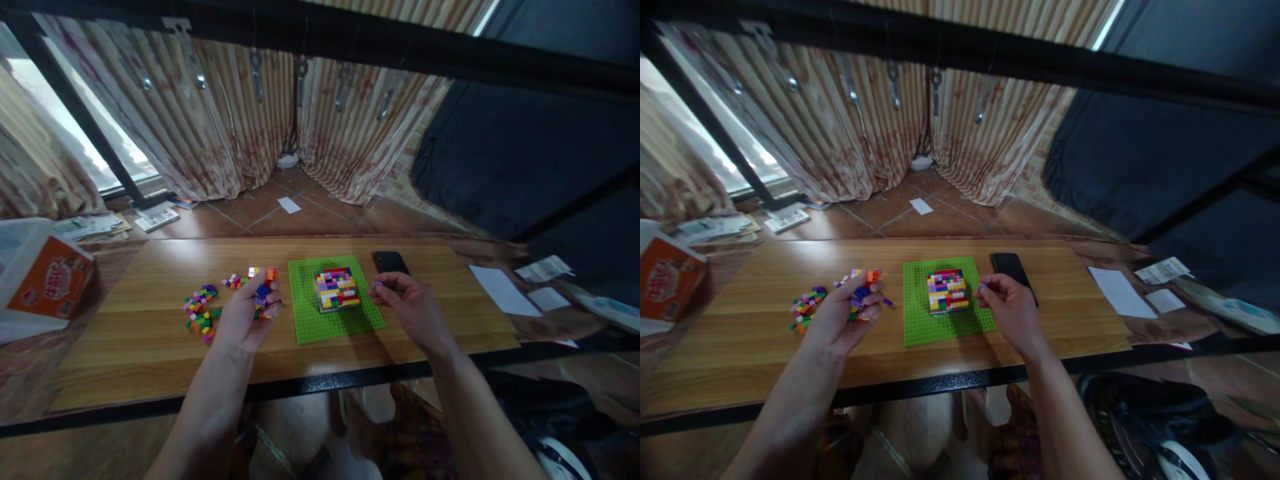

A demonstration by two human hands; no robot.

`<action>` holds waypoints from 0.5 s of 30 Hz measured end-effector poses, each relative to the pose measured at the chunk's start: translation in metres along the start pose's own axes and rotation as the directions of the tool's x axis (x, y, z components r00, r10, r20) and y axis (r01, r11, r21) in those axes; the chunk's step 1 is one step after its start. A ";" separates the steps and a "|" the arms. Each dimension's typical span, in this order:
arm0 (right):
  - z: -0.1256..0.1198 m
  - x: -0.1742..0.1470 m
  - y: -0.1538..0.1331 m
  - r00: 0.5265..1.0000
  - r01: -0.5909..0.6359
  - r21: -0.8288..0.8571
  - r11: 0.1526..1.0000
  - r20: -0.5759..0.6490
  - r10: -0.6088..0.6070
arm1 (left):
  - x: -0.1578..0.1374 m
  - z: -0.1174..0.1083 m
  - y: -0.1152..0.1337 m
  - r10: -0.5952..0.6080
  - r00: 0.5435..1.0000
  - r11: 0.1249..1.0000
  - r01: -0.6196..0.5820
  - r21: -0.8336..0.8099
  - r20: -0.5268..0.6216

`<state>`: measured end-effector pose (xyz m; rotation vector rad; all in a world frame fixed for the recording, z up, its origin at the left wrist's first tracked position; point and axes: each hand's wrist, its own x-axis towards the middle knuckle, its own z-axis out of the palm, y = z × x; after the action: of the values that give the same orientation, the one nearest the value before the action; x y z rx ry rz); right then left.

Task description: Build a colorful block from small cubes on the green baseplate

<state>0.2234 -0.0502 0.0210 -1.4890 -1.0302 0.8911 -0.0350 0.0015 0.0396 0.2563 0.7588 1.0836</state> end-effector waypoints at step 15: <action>0.031 -0.014 0.021 0.977 0.211 -0.306 0.929 0.045 -0.207 | 0.010 0.005 -0.008 0.011 1.000 0.997 -0.011 0.075 0.009</action>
<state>0.1930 -0.0541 -0.0041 -1.5940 -1.3579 0.6065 -0.0232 0.0072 0.0346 0.3290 0.7923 1.0648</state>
